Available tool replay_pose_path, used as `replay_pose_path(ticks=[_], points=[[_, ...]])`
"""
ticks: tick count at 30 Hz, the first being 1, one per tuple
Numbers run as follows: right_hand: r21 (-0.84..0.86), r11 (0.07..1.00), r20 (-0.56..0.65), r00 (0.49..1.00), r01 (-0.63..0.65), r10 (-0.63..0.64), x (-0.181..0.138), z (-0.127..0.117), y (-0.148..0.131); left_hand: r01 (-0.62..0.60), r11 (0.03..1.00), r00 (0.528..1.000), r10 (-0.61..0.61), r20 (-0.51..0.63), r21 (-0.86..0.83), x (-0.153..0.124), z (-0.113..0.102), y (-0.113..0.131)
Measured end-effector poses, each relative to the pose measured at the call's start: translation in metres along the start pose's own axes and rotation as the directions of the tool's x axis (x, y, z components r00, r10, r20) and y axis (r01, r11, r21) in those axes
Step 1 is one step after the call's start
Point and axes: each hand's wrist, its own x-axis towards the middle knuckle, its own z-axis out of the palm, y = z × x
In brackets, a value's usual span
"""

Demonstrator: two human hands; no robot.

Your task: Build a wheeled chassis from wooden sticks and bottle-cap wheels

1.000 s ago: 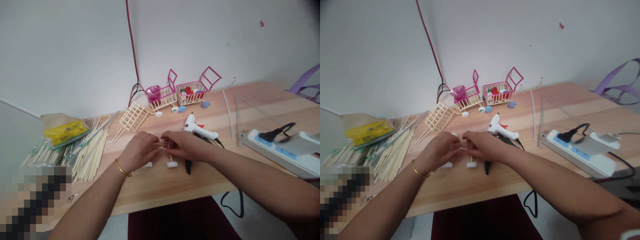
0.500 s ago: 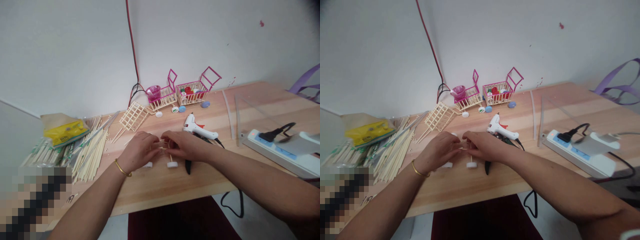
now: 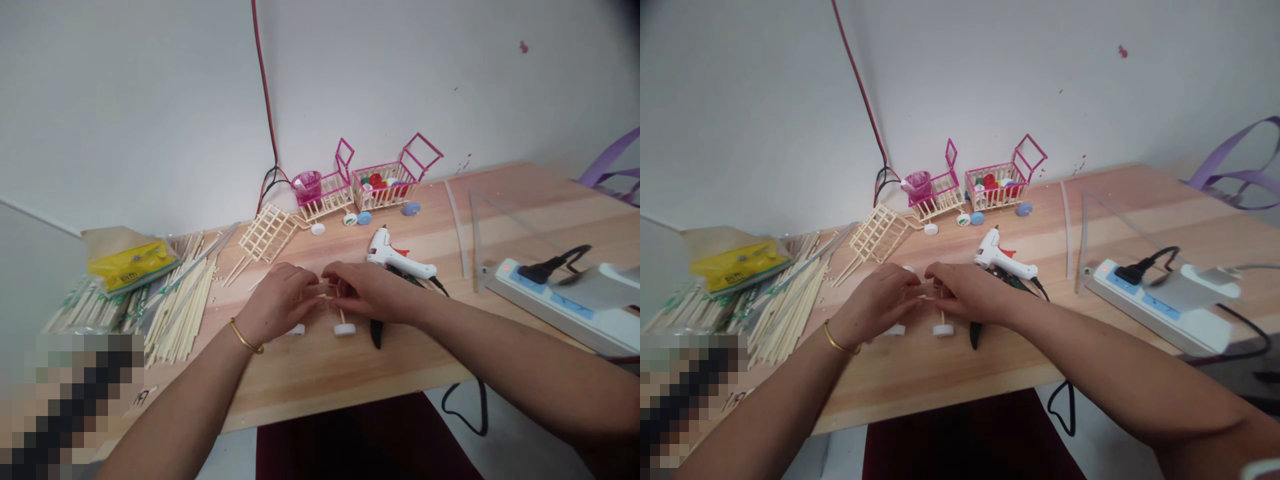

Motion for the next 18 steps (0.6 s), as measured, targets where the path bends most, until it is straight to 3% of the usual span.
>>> replay_pose_path(ticks=[18], points=[[0.014, 1.000, 0.005, 1.000, -0.008, 0.008, 0.0008, 0.0002, -0.0013, -0.004, 1.000, 1.000, 0.004, -0.004, 0.004, -0.0006, 0.0019, -0.0016]])
